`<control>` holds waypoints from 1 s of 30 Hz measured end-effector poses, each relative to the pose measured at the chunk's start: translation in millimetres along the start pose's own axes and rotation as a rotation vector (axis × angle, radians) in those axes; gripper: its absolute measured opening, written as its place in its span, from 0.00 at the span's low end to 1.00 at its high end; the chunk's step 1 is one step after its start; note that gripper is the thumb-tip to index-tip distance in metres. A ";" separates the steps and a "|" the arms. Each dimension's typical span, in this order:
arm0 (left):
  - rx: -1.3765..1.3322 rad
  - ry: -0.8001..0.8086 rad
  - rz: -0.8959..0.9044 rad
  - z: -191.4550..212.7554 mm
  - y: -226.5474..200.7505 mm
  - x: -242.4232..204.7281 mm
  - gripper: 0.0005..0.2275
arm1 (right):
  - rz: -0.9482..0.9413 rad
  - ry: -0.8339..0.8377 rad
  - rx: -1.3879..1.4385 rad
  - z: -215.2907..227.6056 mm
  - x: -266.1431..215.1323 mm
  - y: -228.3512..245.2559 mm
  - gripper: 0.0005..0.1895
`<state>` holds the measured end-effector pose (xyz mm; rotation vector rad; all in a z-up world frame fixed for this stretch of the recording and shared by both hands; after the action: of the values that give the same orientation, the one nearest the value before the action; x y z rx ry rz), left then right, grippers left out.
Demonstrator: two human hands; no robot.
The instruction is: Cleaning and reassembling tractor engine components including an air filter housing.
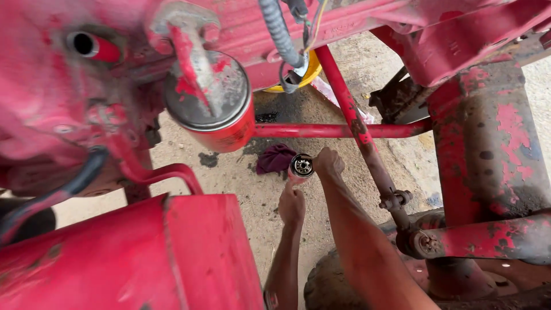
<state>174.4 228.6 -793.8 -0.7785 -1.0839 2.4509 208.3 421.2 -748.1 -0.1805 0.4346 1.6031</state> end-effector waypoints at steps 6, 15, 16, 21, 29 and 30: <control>0.362 0.219 -0.341 -38.4 -15.5 21.7 0.29 | 0.081 -0.017 -0.026 -11.6 19.3 -28.0 0.11; 0.527 0.354 -0.282 -51.0 10.0 35.4 0.27 | 0.148 -0.025 -0.042 -35.8 18.3 -22.7 0.05; 0.531 0.362 -0.281 -53.5 18.3 32.5 0.27 | 0.141 -0.019 -0.042 -38.9 17.4 -31.4 0.05; 0.476 0.104 -0.472 -88.0 73.6 43.8 0.23 | 0.125 0.111 -0.091 -50.1 17.9 -49.2 0.07; 0.390 0.311 -0.315 -67.0 39.3 26.4 0.23 | 0.066 0.178 -0.142 -72.3 18.4 -53.0 0.06; 0.377 0.223 -0.416 -75.9 46.1 28.2 0.24 | 0.068 0.152 -0.137 -73.5 21.7 -55.6 0.07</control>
<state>194.2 256.2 -880.6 -0.6131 -0.6010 2.0659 250.6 414.6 -832.5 -0.3972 0.4510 1.6933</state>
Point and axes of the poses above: each hand's wrist, its own x-axis towards the middle knuckle, its own z-axis out of the back of the hand, y = z × x, the point moved 3 cm from there along x, towards the middle knuckle, and after that the axes turned 2 degrees about -z, right-handed, at the moved point
